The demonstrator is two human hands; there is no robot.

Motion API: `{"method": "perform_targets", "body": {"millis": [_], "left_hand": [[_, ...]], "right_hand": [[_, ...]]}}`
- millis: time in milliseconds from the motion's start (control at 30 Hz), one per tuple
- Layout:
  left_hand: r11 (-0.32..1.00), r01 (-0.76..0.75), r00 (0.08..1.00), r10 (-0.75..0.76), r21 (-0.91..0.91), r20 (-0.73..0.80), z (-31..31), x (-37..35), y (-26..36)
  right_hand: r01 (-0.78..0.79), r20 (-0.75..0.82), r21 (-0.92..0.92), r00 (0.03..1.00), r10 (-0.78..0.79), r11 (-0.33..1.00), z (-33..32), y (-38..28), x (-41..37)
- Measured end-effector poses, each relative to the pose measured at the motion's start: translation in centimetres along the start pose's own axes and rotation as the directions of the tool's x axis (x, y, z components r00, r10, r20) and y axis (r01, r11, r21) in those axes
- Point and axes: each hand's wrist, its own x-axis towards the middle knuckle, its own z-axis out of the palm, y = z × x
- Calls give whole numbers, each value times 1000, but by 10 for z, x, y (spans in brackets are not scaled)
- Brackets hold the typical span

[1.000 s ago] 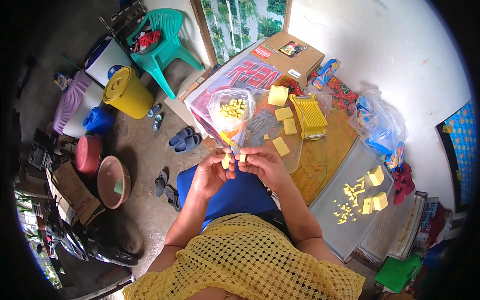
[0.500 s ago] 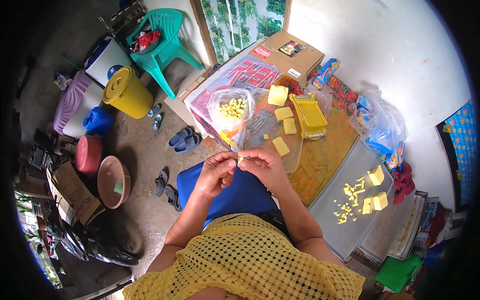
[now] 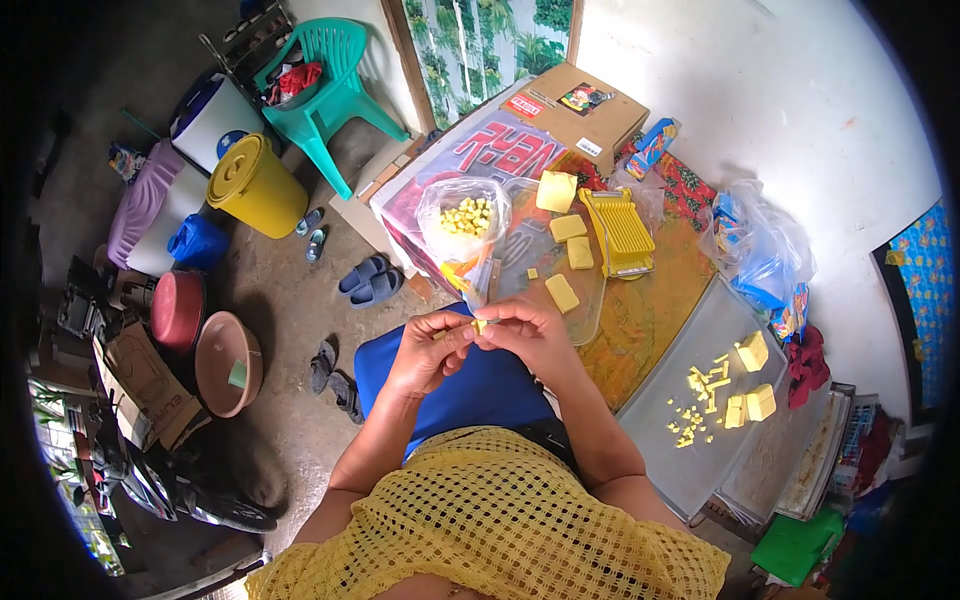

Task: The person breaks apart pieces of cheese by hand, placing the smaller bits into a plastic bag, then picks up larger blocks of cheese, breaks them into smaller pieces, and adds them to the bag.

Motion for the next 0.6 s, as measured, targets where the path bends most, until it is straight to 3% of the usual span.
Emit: {"method": "perform_targets", "body": {"millis": [67,167,233,300,367,433,533,600], "left_hand": [[1000,10,1000,-10,-26,-2,-2,1,-3],[997,29,999,-31,-65,-37,-1,2,-2],[992,39,996,-47,-117,-70,-1,3,-1],[980,44,994,-63,-192,-94,-2,5,-2],[976,57,991,-81,-212,-105,-4,8,-5],[973,64,989,-91,-222,-113,-6,10,-5],[972,74,987,-103,-222,-125,-8,10,-8],[972,79,984,-111,-220,-138,-10,11,-9]], "right_hand": [[-73,9,99,997,72,992,-1,-4,-1],[1,-132,76,991,9,997,-12,-1,8],[94,-243,-200,959,-143,975,-35,17,25],[139,-272,-553,902,-336,821,-66,42,44],[15,-229,-805,914,-334,593,-84,56,49],[-116,-205,-929,952,-228,351,-93,64,54],[51,18,-996,905,-426,67,-104,88,58],[73,38,-996,855,-517,48,-106,95,61]]}}
